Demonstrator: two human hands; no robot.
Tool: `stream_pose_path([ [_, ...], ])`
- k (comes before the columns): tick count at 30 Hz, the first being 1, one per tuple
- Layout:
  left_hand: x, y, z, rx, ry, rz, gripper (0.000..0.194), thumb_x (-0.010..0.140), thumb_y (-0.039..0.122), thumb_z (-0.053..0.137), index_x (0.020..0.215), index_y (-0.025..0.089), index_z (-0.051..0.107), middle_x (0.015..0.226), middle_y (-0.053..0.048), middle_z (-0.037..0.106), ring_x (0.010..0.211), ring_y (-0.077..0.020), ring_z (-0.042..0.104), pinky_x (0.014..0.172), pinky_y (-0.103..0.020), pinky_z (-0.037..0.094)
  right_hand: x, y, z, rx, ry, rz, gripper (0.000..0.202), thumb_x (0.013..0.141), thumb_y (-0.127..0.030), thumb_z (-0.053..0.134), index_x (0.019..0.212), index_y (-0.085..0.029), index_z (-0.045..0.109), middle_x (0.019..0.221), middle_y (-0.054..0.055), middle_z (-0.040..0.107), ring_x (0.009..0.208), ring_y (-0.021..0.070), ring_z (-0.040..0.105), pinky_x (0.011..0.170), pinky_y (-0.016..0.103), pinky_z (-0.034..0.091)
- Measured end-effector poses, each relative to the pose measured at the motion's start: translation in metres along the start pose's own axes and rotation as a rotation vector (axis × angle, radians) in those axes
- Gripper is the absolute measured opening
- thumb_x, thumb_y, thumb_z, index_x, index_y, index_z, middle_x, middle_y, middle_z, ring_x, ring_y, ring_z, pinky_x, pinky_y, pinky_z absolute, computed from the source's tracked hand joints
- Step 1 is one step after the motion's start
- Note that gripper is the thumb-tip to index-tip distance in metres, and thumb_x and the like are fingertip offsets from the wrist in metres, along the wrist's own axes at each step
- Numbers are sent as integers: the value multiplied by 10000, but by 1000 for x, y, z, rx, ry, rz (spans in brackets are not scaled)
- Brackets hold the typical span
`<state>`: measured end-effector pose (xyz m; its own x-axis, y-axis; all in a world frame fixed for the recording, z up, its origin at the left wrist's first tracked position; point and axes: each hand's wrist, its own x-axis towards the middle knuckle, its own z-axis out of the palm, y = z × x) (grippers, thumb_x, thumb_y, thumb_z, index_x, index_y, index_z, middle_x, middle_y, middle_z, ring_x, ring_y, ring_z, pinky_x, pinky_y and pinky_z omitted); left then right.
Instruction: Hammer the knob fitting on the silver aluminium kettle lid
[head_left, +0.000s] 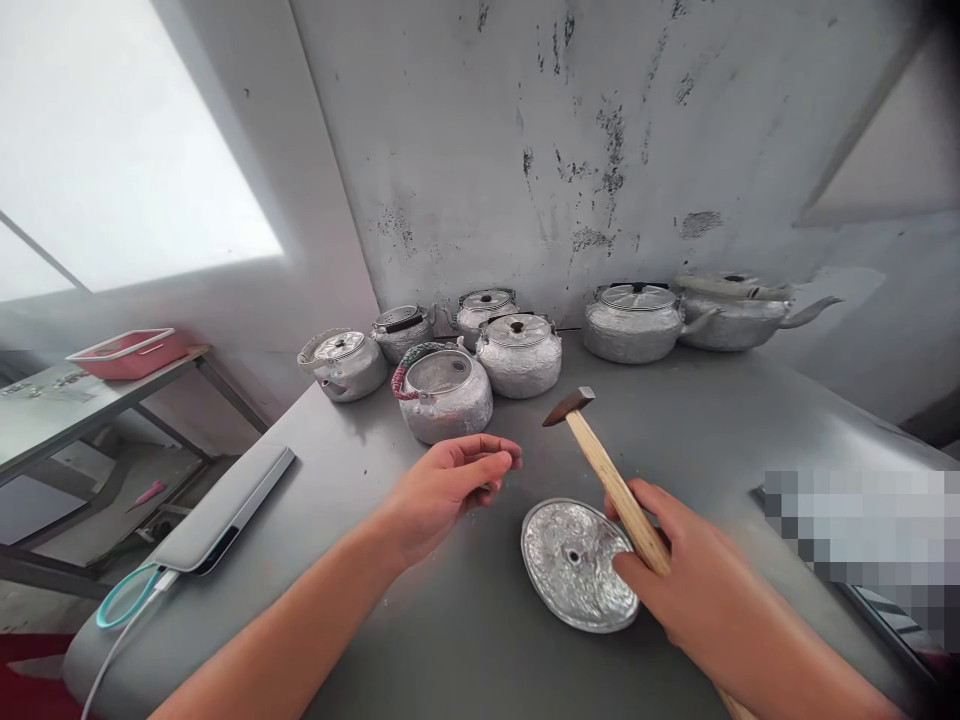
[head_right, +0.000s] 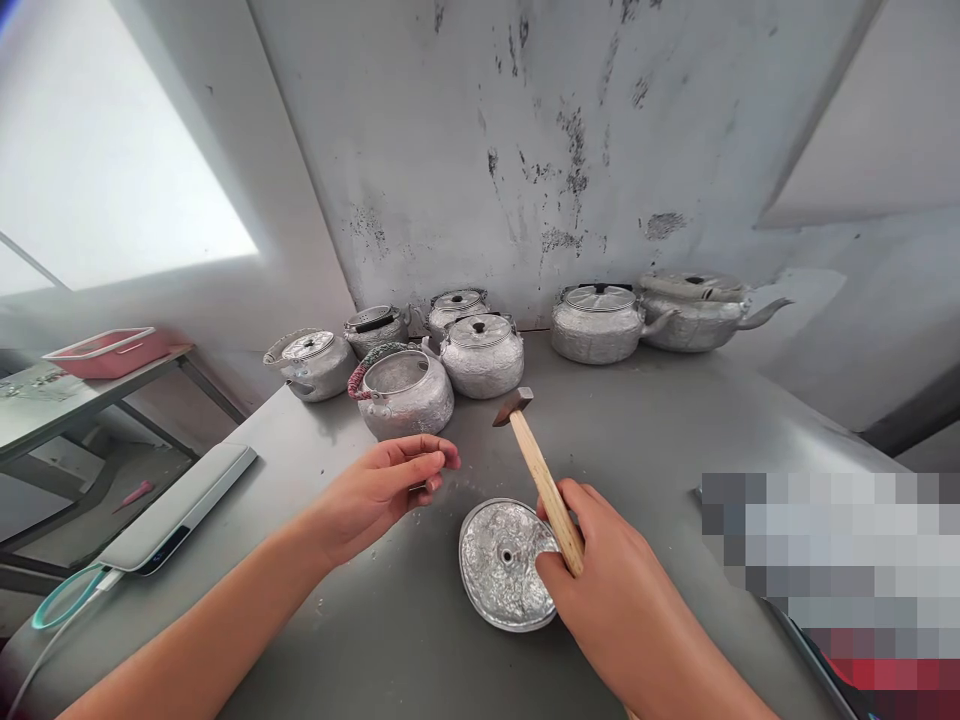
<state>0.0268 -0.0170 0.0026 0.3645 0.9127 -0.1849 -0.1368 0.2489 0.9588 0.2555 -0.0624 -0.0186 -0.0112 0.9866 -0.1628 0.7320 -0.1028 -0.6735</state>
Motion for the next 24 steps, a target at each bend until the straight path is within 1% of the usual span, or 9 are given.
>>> stream_pose_path([
  [2,1,-1,0,45,22,23,222,787,358,782,887,164,740,989,-63,668,753,-96,491,727,-254,381,0,0,0,4,-11,22,166,809,-128,440,903,-264,445,653,-76,460,430,99,413,455,248,368],
  [3,1,-1,0,60,44,33,231,761,363,805,830,156,731,942,-60,680,750,-100,498,730,-258,379,0,0,-1,3,-18,34,169,811,-123,439,905,-264,443,656,-77,457,431,96,411,455,246,367],
  [5,2,-1,0,64,98,56,266,713,371,844,732,147,703,805,-37,666,708,-98,490,705,-258,368,-1,0,-1,-2,-29,55,176,819,-112,430,910,-263,439,660,-79,448,431,89,398,453,241,364],
  [7,3,-2,-1,26,143,84,294,700,379,854,683,145,678,727,-17,638,676,-90,475,681,-252,360,-1,-1,-1,-4,-47,67,180,827,-107,423,918,-262,435,655,-84,435,422,82,374,440,235,352],
  [10,4,-2,-2,-53,171,112,298,733,395,831,693,141,680,773,-29,662,685,-83,482,693,-243,379,-1,-3,-1,-8,-59,73,186,829,-99,418,919,-261,428,646,-91,421,407,75,363,423,231,335],
  [13,4,-2,-2,-117,173,108,290,775,413,795,763,137,706,842,-52,695,715,-88,523,737,-246,416,-1,-3,0,-12,-53,64,188,830,-93,417,913,-262,421,657,-91,427,410,72,376,436,233,350],
  [18,5,-3,-2,-143,161,107,326,835,449,727,867,124,736,940,-86,712,757,-103,559,771,-261,438,1,-4,0,-33,-51,56,189,834,-92,421,924,-258,420,681,-85,448,409,68,391,449,238,375],
  [21,6,-4,-3,-142,179,115,303,817,431,750,822,130,720,889,-66,692,751,-99,533,768,-257,421,2,-4,-1,-30,-53,57,189,834,-94,426,928,-258,423,677,-85,450,417,70,387,453,238,371],
  [24,6,-5,-4,-118,197,148,300,771,383,801,683,138,651,765,-16,624,698,-82,456,724,-236,381,1,-4,-1,-27,-60,67,195,829,-94,428,935,-258,426,667,-89,442,414,71,382,449,238,360],
])
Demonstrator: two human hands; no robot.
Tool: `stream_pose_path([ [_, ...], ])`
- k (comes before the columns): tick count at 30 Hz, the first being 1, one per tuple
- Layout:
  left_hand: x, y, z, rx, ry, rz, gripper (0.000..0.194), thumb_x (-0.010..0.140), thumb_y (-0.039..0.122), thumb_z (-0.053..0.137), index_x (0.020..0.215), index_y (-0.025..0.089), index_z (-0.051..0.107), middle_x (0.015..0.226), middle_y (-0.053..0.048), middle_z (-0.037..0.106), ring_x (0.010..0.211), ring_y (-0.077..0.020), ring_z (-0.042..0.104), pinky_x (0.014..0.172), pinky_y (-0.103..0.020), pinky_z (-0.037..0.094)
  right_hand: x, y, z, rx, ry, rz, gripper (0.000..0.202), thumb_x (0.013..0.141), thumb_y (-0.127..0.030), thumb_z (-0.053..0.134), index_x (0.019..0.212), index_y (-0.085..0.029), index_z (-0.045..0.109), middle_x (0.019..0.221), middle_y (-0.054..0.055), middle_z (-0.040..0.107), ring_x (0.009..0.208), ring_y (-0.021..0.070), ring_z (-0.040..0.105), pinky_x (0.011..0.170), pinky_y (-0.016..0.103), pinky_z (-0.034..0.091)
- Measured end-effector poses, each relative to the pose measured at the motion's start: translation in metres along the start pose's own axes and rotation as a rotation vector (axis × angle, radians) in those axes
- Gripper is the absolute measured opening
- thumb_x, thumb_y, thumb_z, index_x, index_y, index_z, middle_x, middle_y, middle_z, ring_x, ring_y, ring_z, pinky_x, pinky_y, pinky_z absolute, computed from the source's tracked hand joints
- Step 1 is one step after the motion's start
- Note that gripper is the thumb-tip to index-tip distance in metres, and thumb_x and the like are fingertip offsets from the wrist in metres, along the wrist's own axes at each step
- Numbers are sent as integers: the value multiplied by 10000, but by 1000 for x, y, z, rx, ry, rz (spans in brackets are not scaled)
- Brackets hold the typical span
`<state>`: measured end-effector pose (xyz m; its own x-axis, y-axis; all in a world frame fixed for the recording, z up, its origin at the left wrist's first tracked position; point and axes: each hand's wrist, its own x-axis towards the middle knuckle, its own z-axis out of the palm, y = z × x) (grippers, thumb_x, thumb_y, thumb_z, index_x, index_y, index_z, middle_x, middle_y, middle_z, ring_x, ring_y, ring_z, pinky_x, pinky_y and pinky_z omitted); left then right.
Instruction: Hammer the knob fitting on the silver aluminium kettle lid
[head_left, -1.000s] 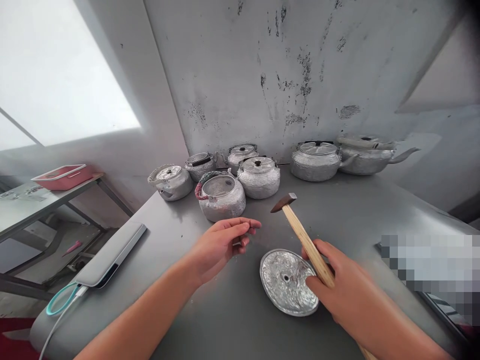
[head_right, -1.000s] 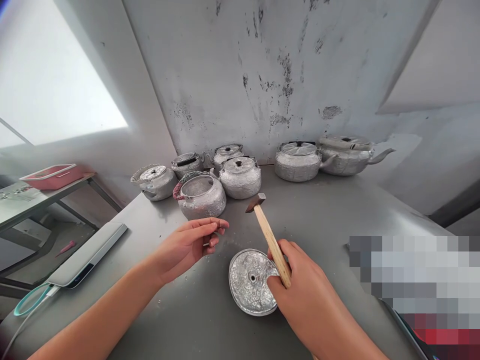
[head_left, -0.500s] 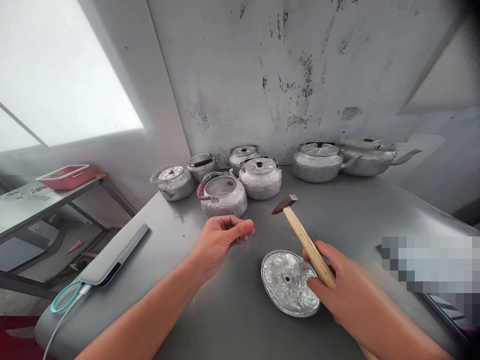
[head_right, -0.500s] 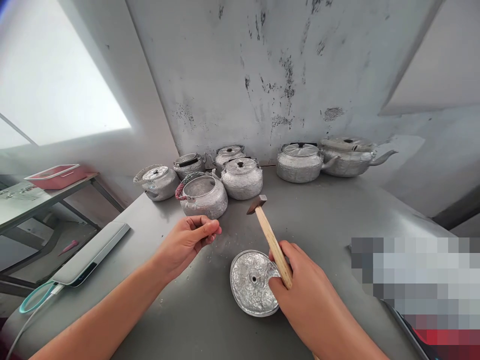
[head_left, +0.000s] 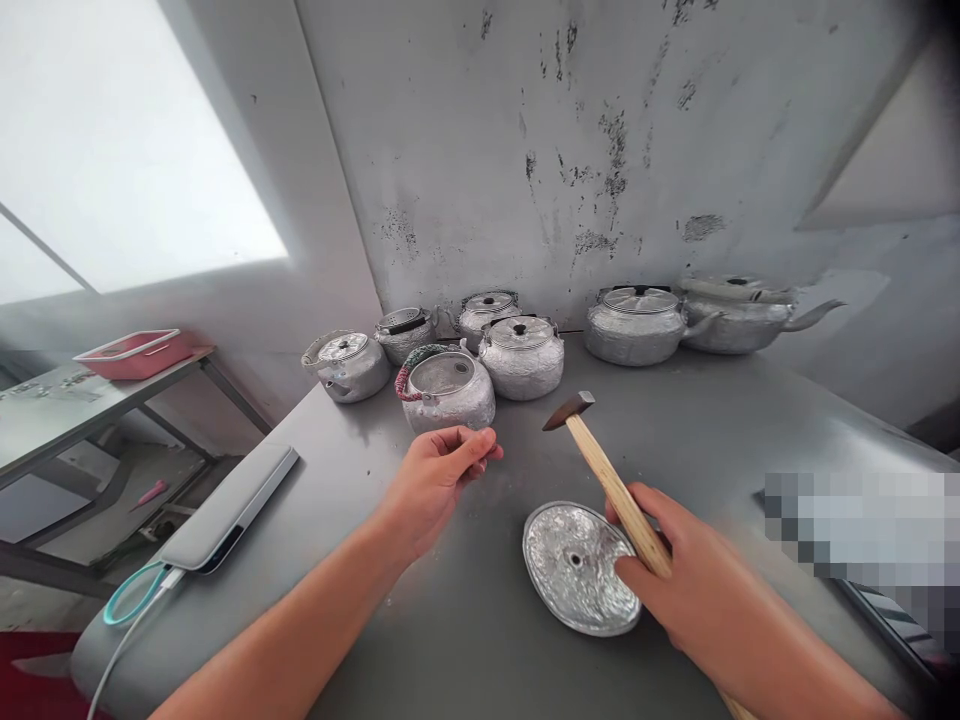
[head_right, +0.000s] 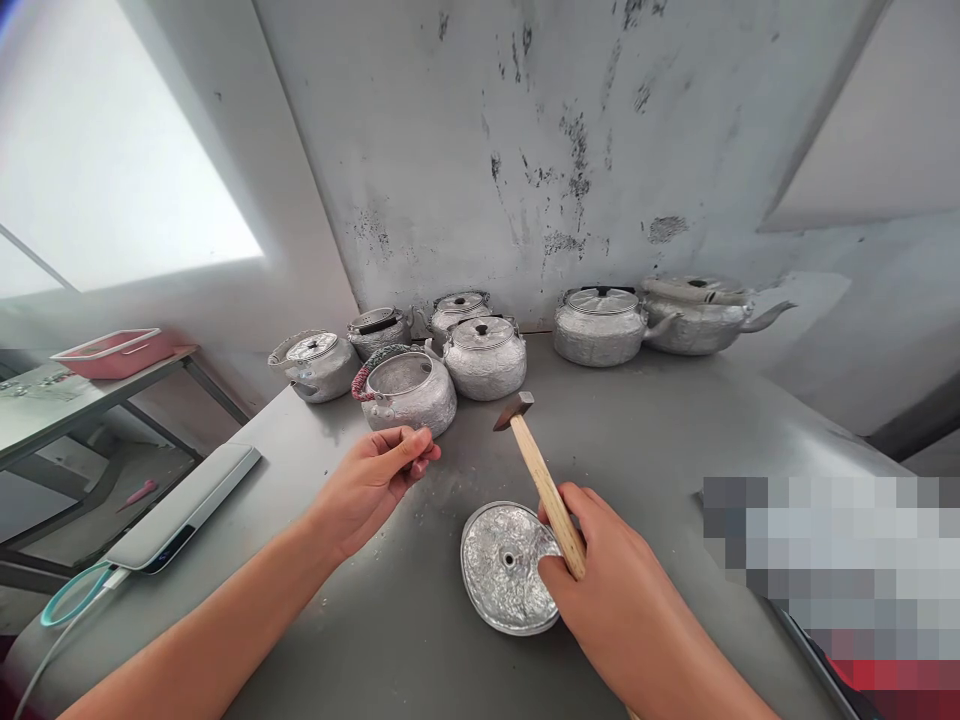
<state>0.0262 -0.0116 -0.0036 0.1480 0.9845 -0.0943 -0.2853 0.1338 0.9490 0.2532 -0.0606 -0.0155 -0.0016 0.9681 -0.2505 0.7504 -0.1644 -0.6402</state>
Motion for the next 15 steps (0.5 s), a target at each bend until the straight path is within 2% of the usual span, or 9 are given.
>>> stream_pose_path([
  [4,0,1,-1,11,33,100,322,718,330,847,615,151,601,639,30,502,681,-86,413,695,-231,348,-1,3,1,12,-2,-10,191,827,-98,425,927,-260,421,665,-91,438,415,71,385,450,239,357],
  [7,-1,1,-2,41,56,132,277,749,367,820,681,149,664,718,-5,596,729,-100,459,730,-243,368,-1,5,2,11,9,-25,192,822,-104,425,925,-264,405,662,-92,443,423,76,383,449,241,348],
  [10,-2,1,0,74,29,112,321,828,449,732,750,140,700,812,-58,677,747,-119,508,759,-274,403,0,6,5,19,6,-20,190,821,-113,426,918,-269,381,662,-93,446,427,76,376,454,241,347],
  [15,-2,0,2,113,-5,103,352,868,479,674,778,140,709,833,-64,684,752,-125,524,770,-285,416,2,8,7,27,-3,-16,186,823,-122,421,927,-271,379,662,-97,446,403,65,361,440,236,336],
])
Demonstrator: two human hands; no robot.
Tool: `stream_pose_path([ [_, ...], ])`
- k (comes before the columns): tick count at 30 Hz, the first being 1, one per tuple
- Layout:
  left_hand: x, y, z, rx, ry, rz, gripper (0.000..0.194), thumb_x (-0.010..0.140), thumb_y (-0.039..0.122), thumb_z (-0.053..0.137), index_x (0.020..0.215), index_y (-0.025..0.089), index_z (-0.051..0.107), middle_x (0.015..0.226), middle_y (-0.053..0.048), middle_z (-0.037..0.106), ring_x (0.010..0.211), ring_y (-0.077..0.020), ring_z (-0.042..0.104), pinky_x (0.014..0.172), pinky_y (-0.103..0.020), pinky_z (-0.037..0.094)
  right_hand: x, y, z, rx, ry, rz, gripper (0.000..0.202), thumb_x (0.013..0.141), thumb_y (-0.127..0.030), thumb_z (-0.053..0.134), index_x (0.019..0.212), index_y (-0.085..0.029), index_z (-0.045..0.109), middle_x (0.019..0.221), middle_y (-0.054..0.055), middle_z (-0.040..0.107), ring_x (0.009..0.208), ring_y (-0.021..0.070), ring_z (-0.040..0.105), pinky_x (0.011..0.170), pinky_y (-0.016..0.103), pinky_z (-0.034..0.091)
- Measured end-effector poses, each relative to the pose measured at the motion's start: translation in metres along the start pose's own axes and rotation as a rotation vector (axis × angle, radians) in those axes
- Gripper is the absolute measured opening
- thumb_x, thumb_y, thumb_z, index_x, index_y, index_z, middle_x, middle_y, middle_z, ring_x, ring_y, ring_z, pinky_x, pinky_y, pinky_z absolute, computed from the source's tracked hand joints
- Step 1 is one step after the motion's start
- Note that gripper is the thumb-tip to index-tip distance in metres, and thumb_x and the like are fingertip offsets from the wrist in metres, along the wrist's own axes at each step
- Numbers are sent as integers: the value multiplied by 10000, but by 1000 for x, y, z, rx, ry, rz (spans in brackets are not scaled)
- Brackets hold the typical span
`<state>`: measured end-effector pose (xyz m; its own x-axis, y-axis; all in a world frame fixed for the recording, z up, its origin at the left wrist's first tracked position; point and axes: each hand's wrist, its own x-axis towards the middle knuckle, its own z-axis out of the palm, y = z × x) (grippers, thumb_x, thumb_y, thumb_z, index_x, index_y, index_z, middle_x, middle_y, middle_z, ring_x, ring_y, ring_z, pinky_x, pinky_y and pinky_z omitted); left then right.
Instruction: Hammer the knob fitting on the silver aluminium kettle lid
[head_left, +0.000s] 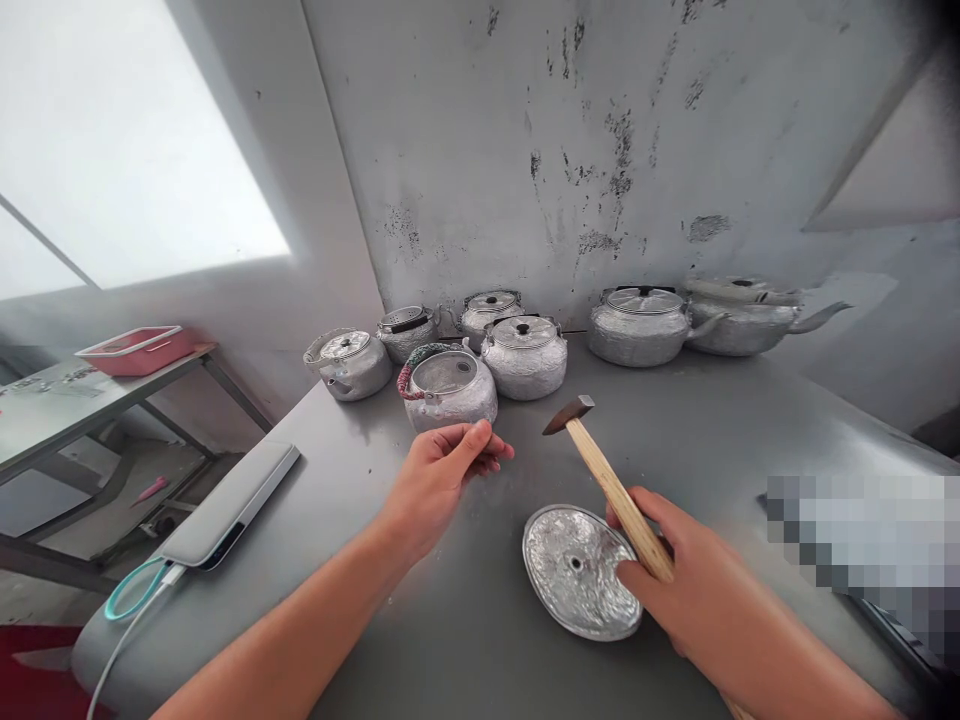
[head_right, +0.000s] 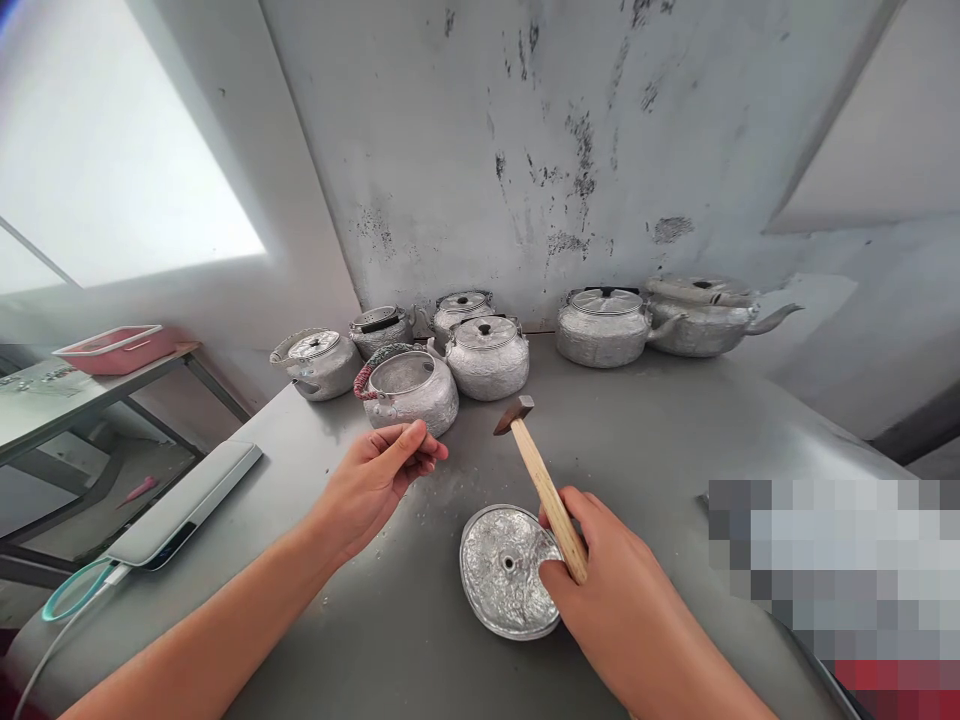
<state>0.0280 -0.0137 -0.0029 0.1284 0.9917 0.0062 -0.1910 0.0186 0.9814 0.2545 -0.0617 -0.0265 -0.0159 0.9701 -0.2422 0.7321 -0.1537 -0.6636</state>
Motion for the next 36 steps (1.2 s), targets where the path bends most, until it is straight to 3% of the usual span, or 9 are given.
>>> stream_pose_path([
  [7,0,-2,-4,21,67,43,354,708,375,848,630,157,580,622,43,487,654,-84,405,638,-238,316,-1,-3,-2,6,-19,8,191,817,-105,432,929,-259,422,646,-98,427,411,72,383,449,231,344],
  [11,1,-2,-4,40,76,38,308,735,409,819,682,154,654,710,-2,595,719,-107,473,692,-251,361,-3,-2,-2,33,-15,-13,186,799,-103,449,905,-254,432,624,-100,405,430,82,384,447,225,326],
  [15,1,-2,0,2,14,-10,343,801,484,739,739,148,703,815,-61,686,751,-130,523,763,-281,422,-4,-1,-2,55,-18,-26,192,797,-108,443,914,-260,430,617,-101,389,435,90,374,449,227,318],
  [20,0,-2,1,40,5,-22,371,809,508,721,712,151,698,784,-62,676,754,-139,540,751,-278,424,-4,-3,-3,26,-29,-19,196,802,-101,439,912,-262,414,620,-101,370,443,91,368,446,224,314],
  [26,1,-3,-5,63,76,35,332,689,390,854,649,161,618,634,31,513,636,-88,412,611,-240,318,-3,-5,-4,8,-51,-15,197,818,-90,416,910,-264,399,637,-99,370,447,90,377,458,227,325],
  [33,4,-3,-4,-10,79,27,316,790,463,758,805,148,742,886,-71,708,787,-138,545,789,-286,427,-4,-6,-2,20,-42,-19,203,808,-89,437,913,-261,425,612,-100,369,433,91,370,453,227,318],
  [36,5,-3,-2,-35,65,26,350,836,497,698,789,152,725,832,-59,696,786,-143,558,784,-289,429,-4,-6,-2,34,-30,-12,205,799,-95,449,915,-264,445,577,-105,357,411,96,366,442,230,303],
])
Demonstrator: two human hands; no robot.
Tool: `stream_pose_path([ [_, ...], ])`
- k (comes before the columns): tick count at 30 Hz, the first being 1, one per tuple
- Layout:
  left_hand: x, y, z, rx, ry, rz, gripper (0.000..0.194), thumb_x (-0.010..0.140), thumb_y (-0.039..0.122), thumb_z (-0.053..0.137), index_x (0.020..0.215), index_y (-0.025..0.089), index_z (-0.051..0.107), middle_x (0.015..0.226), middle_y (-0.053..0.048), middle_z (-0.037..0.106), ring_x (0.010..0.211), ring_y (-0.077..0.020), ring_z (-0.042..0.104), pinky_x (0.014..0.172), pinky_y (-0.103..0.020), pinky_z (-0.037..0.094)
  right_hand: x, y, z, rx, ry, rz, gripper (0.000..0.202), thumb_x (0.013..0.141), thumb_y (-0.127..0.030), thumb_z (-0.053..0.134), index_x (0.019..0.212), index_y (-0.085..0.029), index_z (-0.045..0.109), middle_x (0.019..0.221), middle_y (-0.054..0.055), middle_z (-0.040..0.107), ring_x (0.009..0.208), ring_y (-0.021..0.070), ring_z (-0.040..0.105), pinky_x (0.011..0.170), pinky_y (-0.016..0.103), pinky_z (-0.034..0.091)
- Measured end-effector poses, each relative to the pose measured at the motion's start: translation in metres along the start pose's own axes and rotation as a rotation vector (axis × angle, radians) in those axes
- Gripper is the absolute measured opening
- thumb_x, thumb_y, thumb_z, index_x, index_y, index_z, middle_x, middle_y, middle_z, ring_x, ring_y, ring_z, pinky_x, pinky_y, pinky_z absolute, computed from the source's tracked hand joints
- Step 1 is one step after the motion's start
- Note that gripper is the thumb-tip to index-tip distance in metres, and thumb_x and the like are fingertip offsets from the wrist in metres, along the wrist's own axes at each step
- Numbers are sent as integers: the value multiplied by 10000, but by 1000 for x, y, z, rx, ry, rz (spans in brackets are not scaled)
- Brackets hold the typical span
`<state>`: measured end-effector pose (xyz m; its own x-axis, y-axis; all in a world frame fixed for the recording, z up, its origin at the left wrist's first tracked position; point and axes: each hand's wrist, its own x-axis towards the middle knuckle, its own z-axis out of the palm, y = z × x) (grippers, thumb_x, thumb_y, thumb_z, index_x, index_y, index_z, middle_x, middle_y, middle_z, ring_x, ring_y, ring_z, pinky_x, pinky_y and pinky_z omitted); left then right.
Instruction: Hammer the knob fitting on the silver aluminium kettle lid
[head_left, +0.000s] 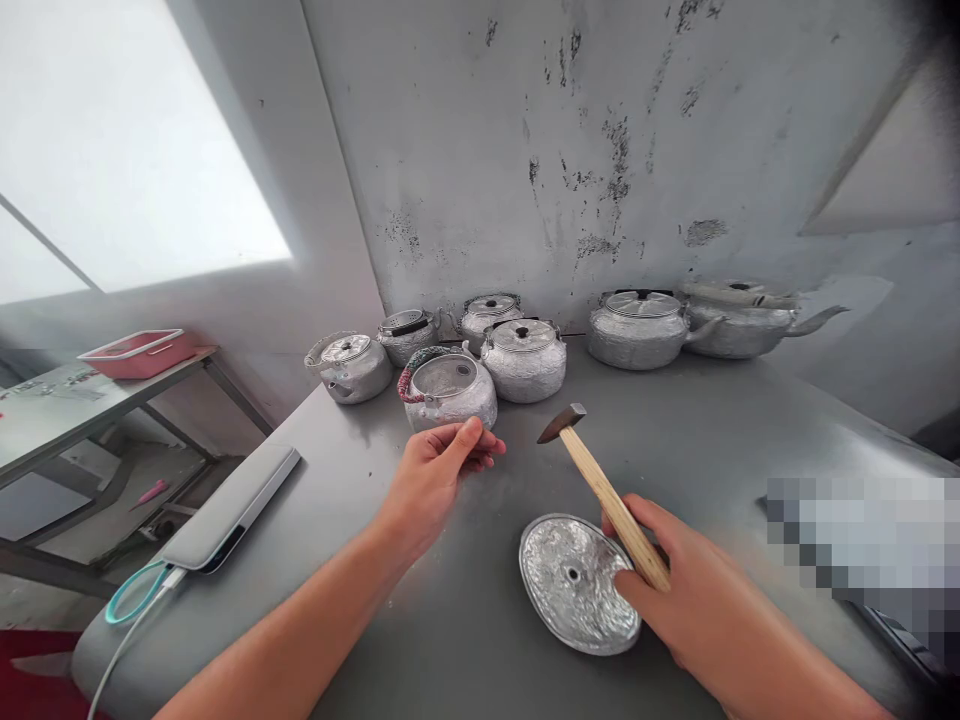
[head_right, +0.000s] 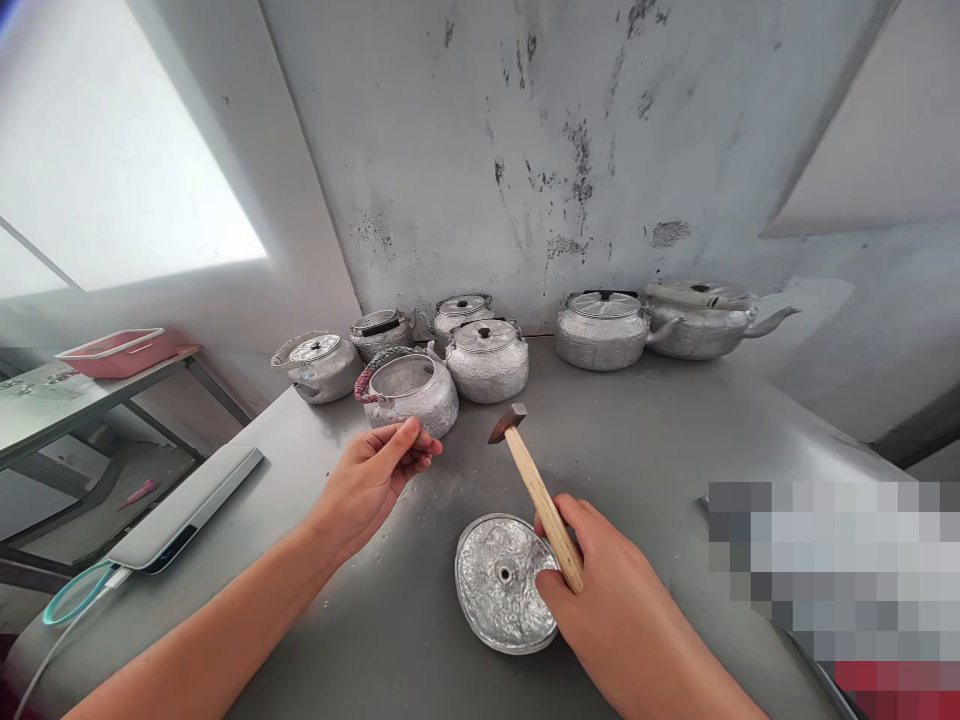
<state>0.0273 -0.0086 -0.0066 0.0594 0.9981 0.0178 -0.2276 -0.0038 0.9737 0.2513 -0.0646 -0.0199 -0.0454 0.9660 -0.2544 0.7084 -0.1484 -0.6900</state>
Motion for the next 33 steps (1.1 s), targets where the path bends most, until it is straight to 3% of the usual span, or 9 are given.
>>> stream_pose_path([
  [8,-1,-1,-4,38,56,45,356,685,381,855,641,160,579,649,43,518,671,-91,429,674,-248,335,0,1,-1,6,-3,-5,199,798,-103,449,906,-270,432,588,-106,370,413,96,378,458,234,320],
  [13,0,-3,-6,92,55,35,297,709,401,837,697,158,668,702,11,596,712,-106,487,704,-254,372,2,2,-1,-28,-8,-4,204,798,-99,441,912,-268,426,614,-103,374,422,93,381,461,234,331],
  [19,-2,-2,-1,65,-43,-21,330,817,484,723,821,155,748,889,-75,714,830,-161,591,825,-303,447,0,2,-1,-16,-1,-3,200,787,-99,461,895,-266,441,610,-99,374,430,96,389,459,233,338],
  [22,-3,-2,0,104,-44,-11,348,837,502,693,756,163,708,820,-47,690,799,-147,569,796,-290,429,0,2,0,-3,13,-4,202,784,-91,460,887,-265,442,603,-102,364,417,92,375,448,231,321],
  [27,-3,-1,-2,147,19,15,361,701,420,836,631,169,586,631,44,530,642,-91,431,635,-253,314,2,4,1,-24,12,-17,210,784,-84,451,886,-266,433,604,-103,371,417,91,383,449,229,319],
  [33,-2,-4,-5,161,31,7,305,699,422,839,709,163,679,688,12,586,675,-101,462,645,-255,332,1,3,1,-11,-5,-15,207,808,-78,432,895,-265,416,622,-109,359,415,80,363,452,228,318],
])
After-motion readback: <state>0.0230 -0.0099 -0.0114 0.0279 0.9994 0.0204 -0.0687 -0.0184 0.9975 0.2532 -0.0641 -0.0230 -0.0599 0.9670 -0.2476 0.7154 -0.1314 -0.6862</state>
